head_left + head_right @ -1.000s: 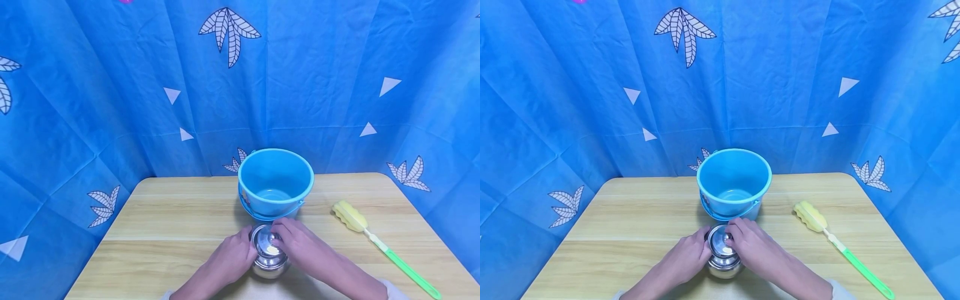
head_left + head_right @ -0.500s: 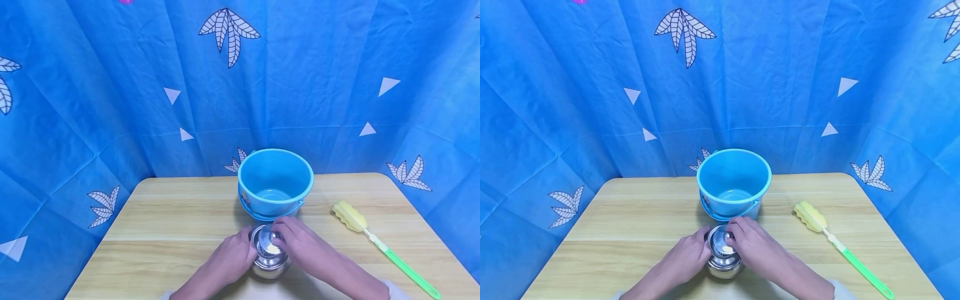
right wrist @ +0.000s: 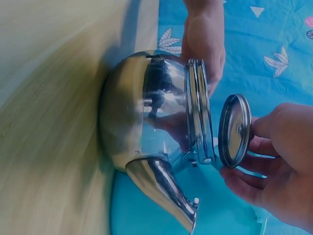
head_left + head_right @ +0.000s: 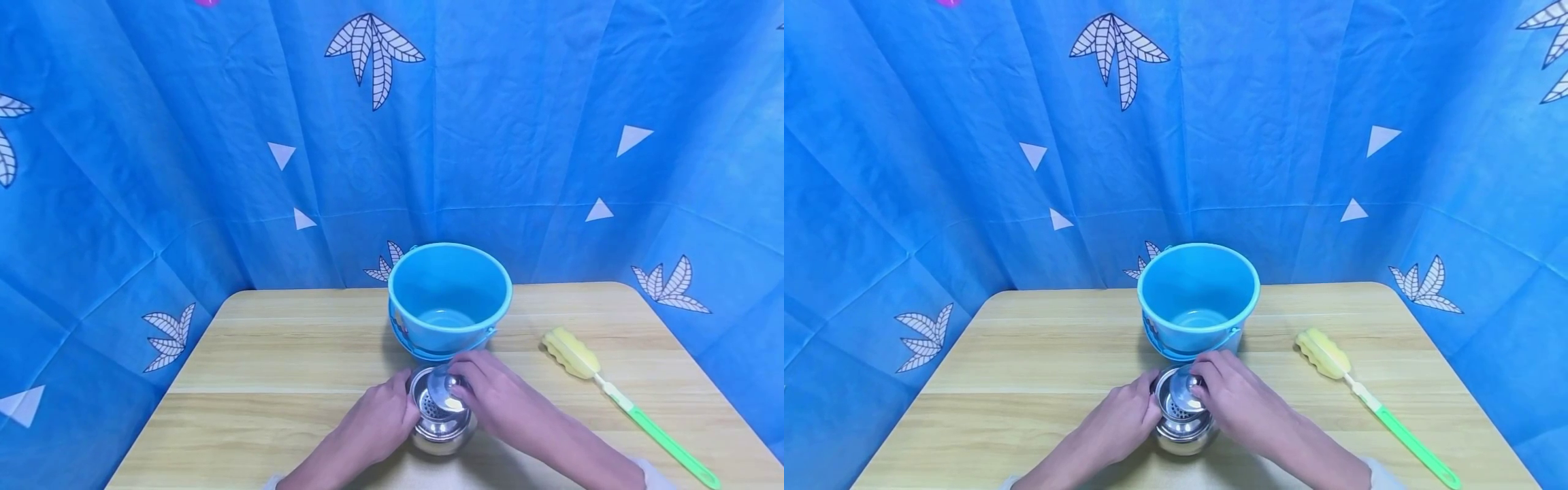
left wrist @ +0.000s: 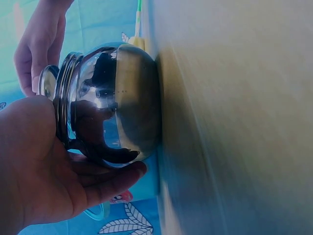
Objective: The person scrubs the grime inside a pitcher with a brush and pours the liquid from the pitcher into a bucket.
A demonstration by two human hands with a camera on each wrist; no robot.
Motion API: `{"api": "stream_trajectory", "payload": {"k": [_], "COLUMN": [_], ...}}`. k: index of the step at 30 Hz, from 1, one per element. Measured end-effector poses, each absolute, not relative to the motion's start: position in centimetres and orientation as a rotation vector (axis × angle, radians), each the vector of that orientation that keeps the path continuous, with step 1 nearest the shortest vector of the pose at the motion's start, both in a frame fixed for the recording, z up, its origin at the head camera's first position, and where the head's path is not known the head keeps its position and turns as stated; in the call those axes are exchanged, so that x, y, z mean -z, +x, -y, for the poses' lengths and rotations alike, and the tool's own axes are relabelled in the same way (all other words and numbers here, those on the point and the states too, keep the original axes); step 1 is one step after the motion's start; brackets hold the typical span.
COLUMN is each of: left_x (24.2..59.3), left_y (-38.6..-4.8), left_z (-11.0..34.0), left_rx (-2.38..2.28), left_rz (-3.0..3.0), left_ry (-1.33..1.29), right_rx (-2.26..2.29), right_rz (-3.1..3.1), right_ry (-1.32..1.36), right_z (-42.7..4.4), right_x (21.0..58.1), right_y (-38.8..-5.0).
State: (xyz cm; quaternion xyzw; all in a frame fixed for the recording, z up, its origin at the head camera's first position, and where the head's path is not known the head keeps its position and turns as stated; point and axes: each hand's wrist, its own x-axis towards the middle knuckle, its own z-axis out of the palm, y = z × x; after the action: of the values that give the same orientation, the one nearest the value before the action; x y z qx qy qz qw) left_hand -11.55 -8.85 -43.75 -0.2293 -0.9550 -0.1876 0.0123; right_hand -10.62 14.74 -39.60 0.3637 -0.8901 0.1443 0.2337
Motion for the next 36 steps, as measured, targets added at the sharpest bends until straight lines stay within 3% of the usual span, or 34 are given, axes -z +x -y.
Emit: {"api": "stream_trajectory", "payload": {"k": [36], "left_x": [43.6], "left_y": [-11.5], "left_z": [8.7], "left_rx": [0.628], "left_rz": [3.035], "left_ry": [-0.661], "right_rx": [-0.457], "right_rz": [2.501], "right_ry": [0.912], "right_z": [-16.6], "right_x": [39.7], "right_y": [-10.6]}}
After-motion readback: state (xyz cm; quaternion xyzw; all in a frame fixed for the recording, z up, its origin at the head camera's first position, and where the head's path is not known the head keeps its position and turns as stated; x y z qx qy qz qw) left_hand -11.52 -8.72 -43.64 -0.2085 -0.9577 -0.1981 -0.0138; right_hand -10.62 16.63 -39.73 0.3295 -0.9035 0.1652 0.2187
